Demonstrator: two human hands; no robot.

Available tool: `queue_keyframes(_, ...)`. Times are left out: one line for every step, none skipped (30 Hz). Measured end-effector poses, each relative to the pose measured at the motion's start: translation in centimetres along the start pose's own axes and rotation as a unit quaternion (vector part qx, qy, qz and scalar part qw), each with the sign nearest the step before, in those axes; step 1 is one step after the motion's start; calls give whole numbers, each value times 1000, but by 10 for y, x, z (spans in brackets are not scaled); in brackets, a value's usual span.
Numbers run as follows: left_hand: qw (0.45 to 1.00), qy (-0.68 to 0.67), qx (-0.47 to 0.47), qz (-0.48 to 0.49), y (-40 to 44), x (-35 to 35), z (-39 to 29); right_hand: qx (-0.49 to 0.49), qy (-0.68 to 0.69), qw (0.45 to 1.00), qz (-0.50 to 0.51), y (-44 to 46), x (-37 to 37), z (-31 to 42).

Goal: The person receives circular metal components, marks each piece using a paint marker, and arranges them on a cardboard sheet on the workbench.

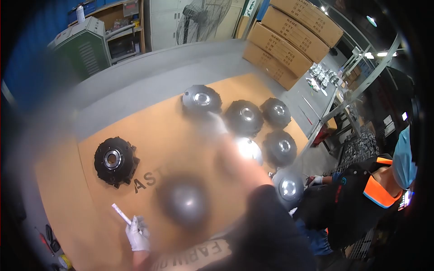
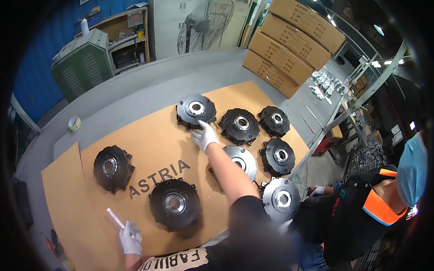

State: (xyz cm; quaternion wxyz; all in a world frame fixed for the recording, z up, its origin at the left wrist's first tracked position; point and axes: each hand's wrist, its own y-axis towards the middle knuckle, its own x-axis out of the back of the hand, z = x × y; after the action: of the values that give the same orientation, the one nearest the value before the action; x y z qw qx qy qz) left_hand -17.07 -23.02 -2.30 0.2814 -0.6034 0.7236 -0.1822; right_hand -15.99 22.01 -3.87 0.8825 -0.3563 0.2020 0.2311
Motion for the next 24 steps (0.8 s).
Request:
queue_keyframes(1000,9,-6,11,1,1,4,13,-159,987,26,-1,13,8)
queue_keyframes(1000,12,-1,9,5,3,9,42,-374,926,36,-19,19,24)
queue_keyframes(1000,15,-12,20,10,3,15,69,-571,817,47,-38,26,41)
queue_keyframes(999,16,-23,31,12,4,17,100,-681,726,12,-59,31,53)
queue_keyframes(999,17,-21,30,11,2,17,130,-775,618,-22,-74,40,63)
queue_keyframes(999,1,-7,46,10,-2,14,135,-782,608,-13,-73,62,76)
queue_keyframes(998,-15,6,64,9,-6,13,142,-788,598,-4,-68,79,84)
queue_keyframes(998,-16,6,63,10,-9,12,142,-789,598,-4,-57,85,89)
queue_keyframes(997,-8,3,79,13,-13,15,165,-832,530,14,-43,86,97)
queue_keyframes(996,1,-1,94,16,-15,18,187,-868,460,32,-29,88,103)
queue_keyframes(996,-1,-5,93,19,-19,22,153,-862,484,2,-64,43,106)
queue_keyframes(995,2,-24,93,24,-24,26,120,-854,506,-29,-102,-5,108)
queue_keyframes(995,9,-40,92,24,-26,28,64,-884,462,4,-108,-35,105)
queue_keyframes(993,7,-29,111,15,-35,19,116,-867,484,21,-82,-36,89)
queue_keyframes(993,6,-32,109,13,-36,17,64,-859,509,0,-72,-57,78)
queue_keyframes(993,6,-33,112,13,-36,15,74,-841,536,-20,-27,-50,59)
queue_keyframes(993,5,-36,114,14,-36,11,98,-818,565,-36,5,-41,41)
queue_keyframes(993,0,-42,110,12,-33,5,104,-819,563,-31,1,-45,36)
queue_keyframes(992,-6,-43,116,6,-28,-2,135,-825,543,-81,-7,-44,31)
queue_keyframes(992,-16,-47,115,4,-23,-6,169,-828,520,-124,-15,-44,26)
queue_keyframes(993,-29,-63,93,5,-21,-6,207,-826,499,-159,-14,-46,23)
queue_keyframes(995,9,-83,61,6,-17,-7,303,-827,464,-98,8,-32,24)
queue_keyframes(994,48,-101,15,5,-10,-7,311,-826,467,-58,10,-35,30)
queue_keyframes(989,85,-115,-38,3,1,-8,312,-833,454,-45,10,-46,35)
